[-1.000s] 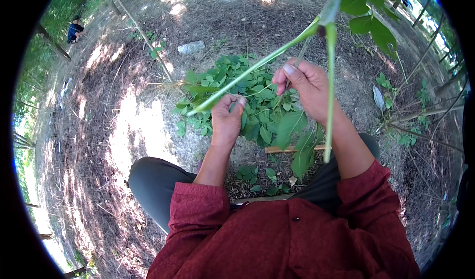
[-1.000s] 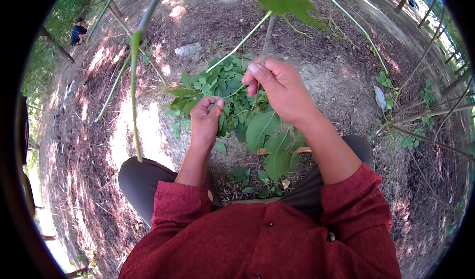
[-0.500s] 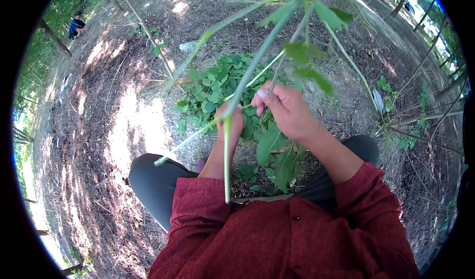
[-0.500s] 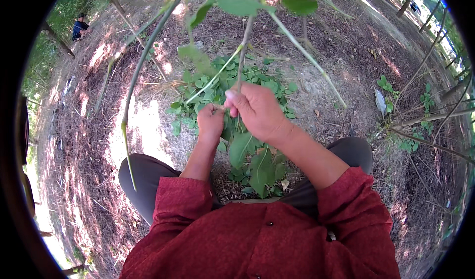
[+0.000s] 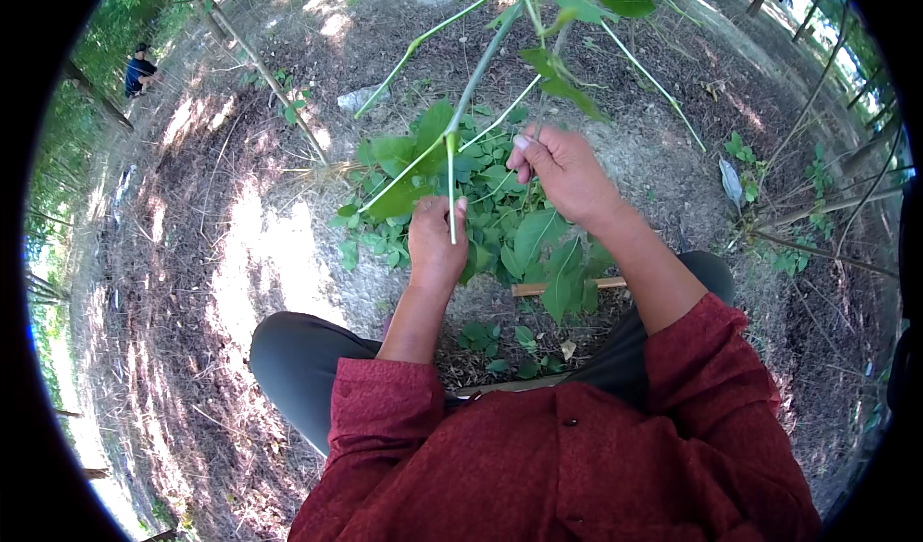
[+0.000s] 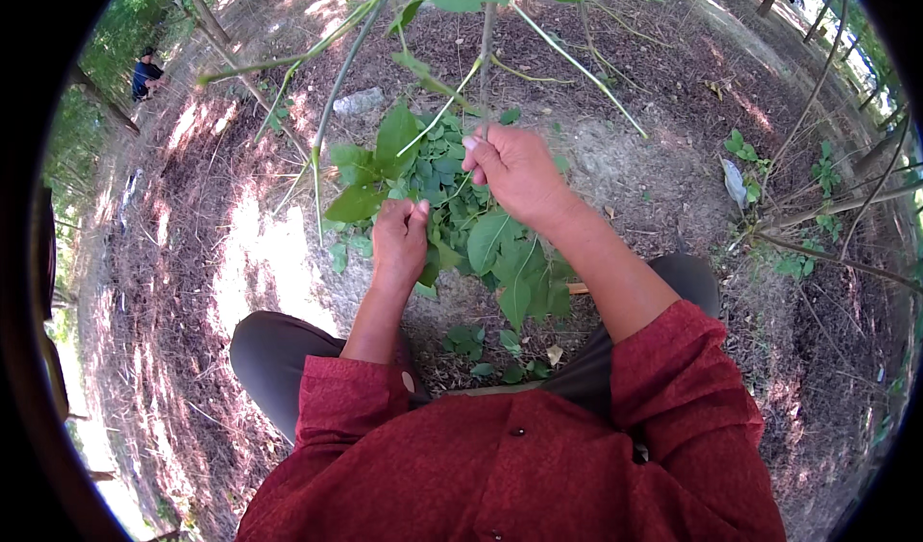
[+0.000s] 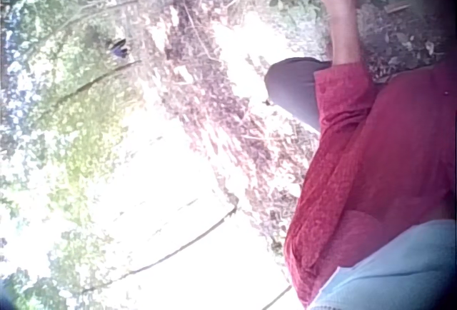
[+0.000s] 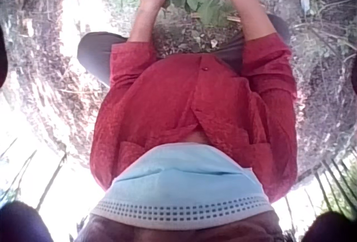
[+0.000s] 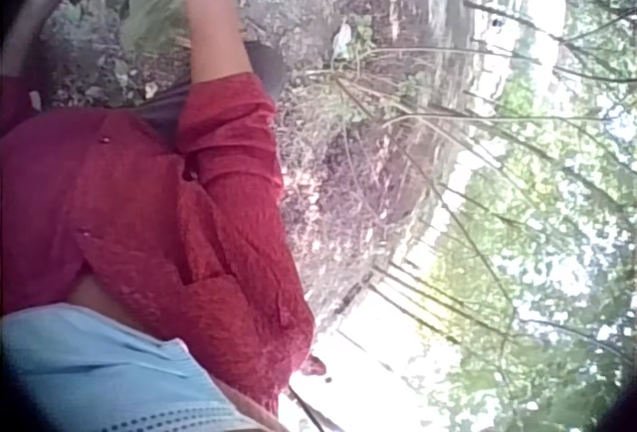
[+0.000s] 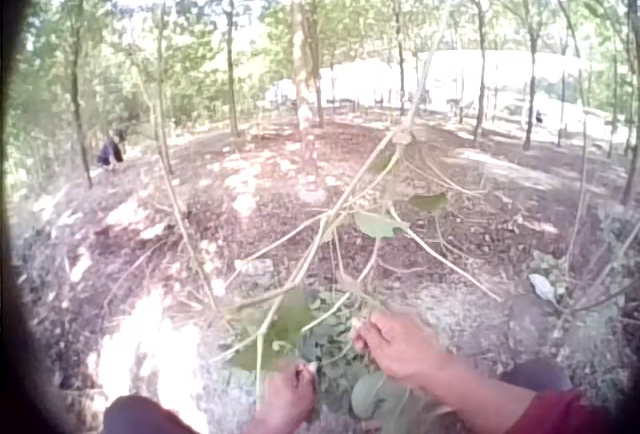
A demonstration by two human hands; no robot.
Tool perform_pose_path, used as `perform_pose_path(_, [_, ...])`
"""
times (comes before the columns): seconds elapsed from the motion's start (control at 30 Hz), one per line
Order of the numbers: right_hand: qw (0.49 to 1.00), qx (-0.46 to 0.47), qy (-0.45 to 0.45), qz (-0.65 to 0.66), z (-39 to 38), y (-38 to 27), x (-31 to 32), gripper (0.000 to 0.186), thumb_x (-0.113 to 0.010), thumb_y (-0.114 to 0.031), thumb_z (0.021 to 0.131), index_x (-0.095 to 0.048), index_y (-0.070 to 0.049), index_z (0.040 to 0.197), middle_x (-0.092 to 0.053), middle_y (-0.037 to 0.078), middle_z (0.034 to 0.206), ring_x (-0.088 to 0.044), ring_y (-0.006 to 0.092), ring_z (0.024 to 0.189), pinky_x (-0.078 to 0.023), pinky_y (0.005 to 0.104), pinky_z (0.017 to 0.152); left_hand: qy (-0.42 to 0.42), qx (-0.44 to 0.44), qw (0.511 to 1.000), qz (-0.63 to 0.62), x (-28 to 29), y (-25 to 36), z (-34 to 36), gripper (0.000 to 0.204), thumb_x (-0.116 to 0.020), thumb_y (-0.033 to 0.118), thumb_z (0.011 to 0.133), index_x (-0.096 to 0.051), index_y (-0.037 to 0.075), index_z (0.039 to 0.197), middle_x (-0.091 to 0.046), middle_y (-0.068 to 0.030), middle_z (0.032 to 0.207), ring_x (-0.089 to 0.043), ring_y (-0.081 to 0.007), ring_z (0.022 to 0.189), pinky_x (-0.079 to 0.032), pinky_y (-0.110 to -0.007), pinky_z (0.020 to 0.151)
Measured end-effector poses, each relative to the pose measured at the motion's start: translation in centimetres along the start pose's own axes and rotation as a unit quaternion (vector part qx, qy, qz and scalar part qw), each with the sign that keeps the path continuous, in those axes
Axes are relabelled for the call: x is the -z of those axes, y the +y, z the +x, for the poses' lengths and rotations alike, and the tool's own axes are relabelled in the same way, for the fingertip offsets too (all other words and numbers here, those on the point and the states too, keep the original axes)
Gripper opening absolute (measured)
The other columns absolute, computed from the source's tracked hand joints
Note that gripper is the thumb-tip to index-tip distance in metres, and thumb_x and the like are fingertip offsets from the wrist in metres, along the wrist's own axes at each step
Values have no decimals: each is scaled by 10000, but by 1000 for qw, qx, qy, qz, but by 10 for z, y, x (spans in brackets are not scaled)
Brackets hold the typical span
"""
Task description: The person sits on the ground and strips leaves from branches by hand. They hold a branch with one hand and pull off leaves with the other, dropping them onto a pile on the ground.
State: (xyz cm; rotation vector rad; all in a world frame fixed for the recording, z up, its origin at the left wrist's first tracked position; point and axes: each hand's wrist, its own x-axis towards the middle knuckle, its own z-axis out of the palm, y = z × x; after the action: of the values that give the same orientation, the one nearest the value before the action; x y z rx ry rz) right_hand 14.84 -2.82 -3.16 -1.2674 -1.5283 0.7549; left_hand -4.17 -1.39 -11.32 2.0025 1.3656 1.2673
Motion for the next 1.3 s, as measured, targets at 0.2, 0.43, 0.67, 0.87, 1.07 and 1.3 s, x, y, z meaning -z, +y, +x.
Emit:
perform_pose_path(0.2, [999, -24, -3, 29, -2, -8, 2, 256, -468, -155, 959, -574, 5, 790, -562, 29, 686, -550, 94, 625, -438, 253, 590, -37, 129, 990, -42, 11, 20, 0, 387, -710, 318, 803, -537, -24, 753, -546, -152, 589, -510, -306, 507, -418, -365, 502])
perform_pose_path(0.43, [998, -47, -10, -31, -1, -12, 4, 261, -456, -158, 965, -573, 2, 795, -568, 29, 704, -554, 97, 646, -440, 247, 618, 68, -10, 995, 71, 4, 13, -8, 417, -753, 308, 754, -493, 18, 905, -579, -196, 640, -588, -384, 598, -450, -431, 521])
perform_pose_path(0.67, [999, -21, 15, -20, 3, 2, 5, 292, -492, -219, 940, -584, -10, 758, -576, 39, 624, -548, 108, 564, -435, 275, 540, 121, 17, 992, -19, 5, 19, -9, 352, -779, 230, 746, -522, 20, 863, -577, -132, 641, -556, -179, 548, -455, -315, 533])
perform_pose_path(0.87, [998, -31, 26, -39, 4, 6, 7, 291, -490, -218, 941, -579, -14, 753, -561, 40, 613, -538, 111, 557, -433, 284, 540, -15, 43, 999, 24, 3, 2, -8, 316, -766, 200, 759, -518, 32, 858, -556, -98, 619, -510, -195, 521, -444, -326, 534])
perform_pose_path(1.07, [998, -43, 0, -46, 0, -1, 1, 289, -480, -204, 950, -576, -12, 756, -561, 41, 629, -536, 112, 572, -433, 281, 556, 82, 36, 996, 28, -1, 7, -11, 352, -715, 184, 798, -487, 49, 1029, -544, -147, 666, -572, -308, 574, -456, -382, 560])
perform_pose_path(1.3, [997, -62, 5, -35, -1, -12, 6, 279, -462, -167, 962, -574, -4, 766, -565, 29, 669, -532, 90, 611, -432, 252, 591, -23, -62, 990, 123, -3, 0, -14, 121, -608, 142, 850, -601, 50, 929, -627, -165, 794, -611, -376, 711, -477, -420, 597])
